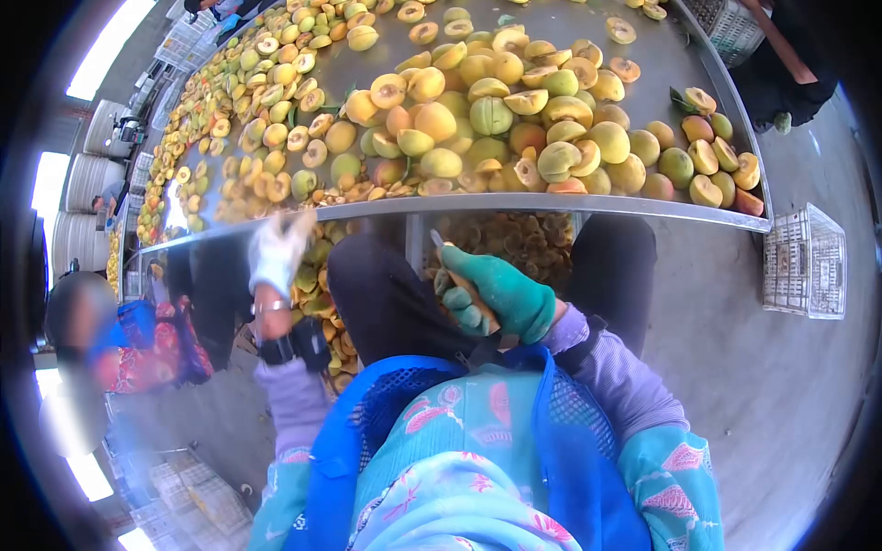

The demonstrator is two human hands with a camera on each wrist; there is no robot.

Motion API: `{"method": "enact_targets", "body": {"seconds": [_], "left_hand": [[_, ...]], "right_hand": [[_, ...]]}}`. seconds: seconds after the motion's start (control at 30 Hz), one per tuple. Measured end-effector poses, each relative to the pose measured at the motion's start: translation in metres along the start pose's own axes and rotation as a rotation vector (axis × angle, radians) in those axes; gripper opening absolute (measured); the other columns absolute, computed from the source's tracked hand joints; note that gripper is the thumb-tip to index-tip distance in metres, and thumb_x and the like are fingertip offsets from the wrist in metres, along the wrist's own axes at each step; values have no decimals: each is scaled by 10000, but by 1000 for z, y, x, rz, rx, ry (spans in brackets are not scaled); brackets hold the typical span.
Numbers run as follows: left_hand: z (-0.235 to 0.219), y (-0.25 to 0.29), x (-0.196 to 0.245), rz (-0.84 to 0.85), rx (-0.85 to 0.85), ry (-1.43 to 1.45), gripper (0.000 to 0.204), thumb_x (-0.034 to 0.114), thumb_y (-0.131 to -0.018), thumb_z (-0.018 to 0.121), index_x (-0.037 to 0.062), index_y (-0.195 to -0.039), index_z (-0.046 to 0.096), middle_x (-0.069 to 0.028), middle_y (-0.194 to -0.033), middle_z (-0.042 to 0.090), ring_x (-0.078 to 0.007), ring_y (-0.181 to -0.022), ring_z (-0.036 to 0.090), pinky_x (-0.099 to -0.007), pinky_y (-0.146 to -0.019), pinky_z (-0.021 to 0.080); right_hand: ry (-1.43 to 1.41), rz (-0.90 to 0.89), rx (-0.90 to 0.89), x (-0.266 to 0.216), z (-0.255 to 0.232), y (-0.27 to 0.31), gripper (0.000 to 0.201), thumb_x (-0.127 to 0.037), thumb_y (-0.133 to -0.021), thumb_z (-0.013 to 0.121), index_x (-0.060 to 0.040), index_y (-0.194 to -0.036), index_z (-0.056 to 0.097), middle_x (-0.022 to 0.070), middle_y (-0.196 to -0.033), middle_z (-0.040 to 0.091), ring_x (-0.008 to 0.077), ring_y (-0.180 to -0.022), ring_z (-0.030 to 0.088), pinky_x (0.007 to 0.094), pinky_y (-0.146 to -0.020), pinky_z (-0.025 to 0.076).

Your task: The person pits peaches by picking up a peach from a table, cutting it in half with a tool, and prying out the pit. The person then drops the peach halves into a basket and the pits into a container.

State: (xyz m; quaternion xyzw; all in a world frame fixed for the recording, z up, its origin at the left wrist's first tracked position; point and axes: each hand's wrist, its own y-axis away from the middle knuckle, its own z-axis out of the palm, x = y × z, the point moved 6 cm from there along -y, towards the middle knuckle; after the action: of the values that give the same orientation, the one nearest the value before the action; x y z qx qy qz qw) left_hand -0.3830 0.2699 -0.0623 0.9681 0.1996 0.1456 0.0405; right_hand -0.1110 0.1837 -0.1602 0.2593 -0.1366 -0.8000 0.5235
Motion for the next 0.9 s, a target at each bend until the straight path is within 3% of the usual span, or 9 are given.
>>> {"method": "enact_targets", "body": {"seconds": [0.07,0.17,0.27,0.4,0.5,0.67,0.77,0.83,0.9], "left_hand": [[15,-50,38,153,124,-31,541,536,-809,564,31,-988,643,-241,-1011,648,-408,-996,599,-460,-846,471],[75,-124,62,192,-59,-429,615,514,-779,606,55,-1188,578,-197,-1122,648,-362,-1055,610,-441,-884,478],[68,-139,70,309,-249,-196,589,432,-787,652,40,-1219,571,-164,-1091,662,-292,-955,639,-381,-788,508],[36,-61,92,262,-744,1446,471,324,-842,668,39,-1209,589,-97,-1022,682,-184,-728,658,-303,-607,524],[28,-18,116,1120,319,-2,483,381,-965,495,-23,-1222,563,-117,-1023,676,-197,-860,659,-302,-745,534],[53,18,161,646,-371,1351,461,366,-1015,410,-38,-1168,571,-110,-1052,642,-171,-887,630,-298,-799,523],[74,4,164,505,-581,1559,408,253,-1007,425,-75,-1242,493,-173,-1054,657,-233,-918,653,-344,-812,544],[69,4,163,636,-215,1250,434,283,-1023,379,-76,-1235,498,-164,-1069,654,-227,-932,651,-339,-832,538],[79,-4,158,530,-253,1367,462,313,-1031,356,-82,-1206,520,-160,-1083,649,-211,-953,641,-336,-842,533]], "right_hand": [[146,-103,57,-10,15,0,453,-502,-981,428,-98,-806,537,-19,-585,497,103,-403,448,232,-360,362],[205,-215,80,-20,18,0,460,-506,-976,437,-78,-852,548,-16,-584,487,102,-404,453,222,-367,373],[407,-386,230,-42,20,13,458,-492,-977,443,-54,-894,547,-1,-594,495,108,-416,480,229,-375,402],[674,-640,380,-76,39,16,405,-425,-971,496,-23,-936,534,54,-618,530,151,-468,532,284,-410,428],[1019,-1000,470,-98,53,10,395,-376,-960,514,19,-954,520,163,-656,582,311,-522,587,420,-471,459],[1334,-1149,656,-107,49,9,337,-299,-960,501,34,-1010,517,255,-705,595,449,-629,595,514,-519,450],[1259,-1089,642,-104,46,8,374,-311,-959,500,52,-1049,496,256,-706,601,438,-640,607,505,-531,462],[1223,-1060,632,-103,44,3,381,-314,-958,505,56,-1052,493,256,-711,602,439,-653,609,500,-540,466],[1223,-1062,636,-104,45,1,376,-311,-957,510,54,-1045,492,254,-712,603,440,-665,610,494,-549,471]]}}
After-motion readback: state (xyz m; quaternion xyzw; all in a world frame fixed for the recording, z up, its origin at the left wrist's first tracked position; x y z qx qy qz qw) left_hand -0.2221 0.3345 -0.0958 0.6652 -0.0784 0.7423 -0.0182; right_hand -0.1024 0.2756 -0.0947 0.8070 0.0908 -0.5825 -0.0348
